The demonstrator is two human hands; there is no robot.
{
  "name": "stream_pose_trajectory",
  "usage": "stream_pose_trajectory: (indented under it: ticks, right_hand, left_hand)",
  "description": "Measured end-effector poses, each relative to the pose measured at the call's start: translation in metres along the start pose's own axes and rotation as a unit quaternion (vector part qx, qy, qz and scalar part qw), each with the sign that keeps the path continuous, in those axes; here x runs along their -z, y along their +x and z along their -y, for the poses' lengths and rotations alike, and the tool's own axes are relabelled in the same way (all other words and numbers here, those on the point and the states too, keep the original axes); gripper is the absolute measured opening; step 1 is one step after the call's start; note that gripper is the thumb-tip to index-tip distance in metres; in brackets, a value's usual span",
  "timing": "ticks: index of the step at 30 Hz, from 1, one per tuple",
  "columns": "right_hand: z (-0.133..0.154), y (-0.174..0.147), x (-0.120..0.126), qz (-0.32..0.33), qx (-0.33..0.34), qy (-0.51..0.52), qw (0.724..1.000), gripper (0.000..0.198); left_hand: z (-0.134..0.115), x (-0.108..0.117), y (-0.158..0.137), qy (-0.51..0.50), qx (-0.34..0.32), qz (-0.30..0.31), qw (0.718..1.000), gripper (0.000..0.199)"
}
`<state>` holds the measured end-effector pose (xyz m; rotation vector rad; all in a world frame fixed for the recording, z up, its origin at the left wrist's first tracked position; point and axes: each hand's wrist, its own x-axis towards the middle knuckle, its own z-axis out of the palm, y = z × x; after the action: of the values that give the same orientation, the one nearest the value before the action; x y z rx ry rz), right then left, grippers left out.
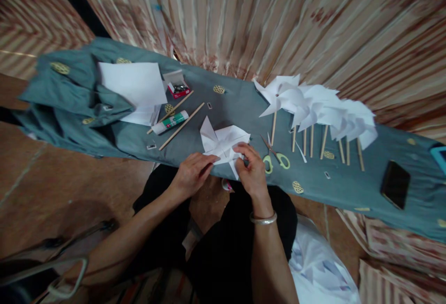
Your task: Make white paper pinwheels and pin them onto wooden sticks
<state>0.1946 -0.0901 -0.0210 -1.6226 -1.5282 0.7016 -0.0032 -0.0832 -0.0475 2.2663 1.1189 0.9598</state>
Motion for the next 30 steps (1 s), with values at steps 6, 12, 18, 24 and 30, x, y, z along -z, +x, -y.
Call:
stream_pose_trajectory:
  ticks: [6, 12, 18, 24, 30]
  right_hand:
    - [0.003, 0.004, -0.005, 0.016, -0.020, 0.080, 0.996, 0.014]
    - [0.002, 0.008, -0.016, -0.009, -0.004, 0.034, 0.999, 0.013]
    - [0.007, 0.012, -0.025, -0.031, 0.032, -0.036, 0.998, 0.011]
    - [0.008, 0.012, -0.031, -0.048, 0.057, -0.093, 0.993, 0.009]
    - [0.011, 0.011, -0.033, -0.050, 0.061, -0.118, 0.990, 0.010]
  left_hand:
    - [-0.001, 0.000, 0.001, -0.004, -0.008, -0.013, 1.000, 0.019]
    - [-0.001, 0.004, 0.000, 0.003, -0.024, 0.016, 1.000, 0.028]
    - [-0.001, 0.004, -0.004, -0.010, -0.040, 0.014, 0.999, 0.025]
    - [0.000, 0.002, -0.005, -0.015, -0.040, 0.000, 0.999, 0.024]
    - [-0.001, 0.002, -0.004, -0.012, -0.029, -0.002, 0.999, 0.024]
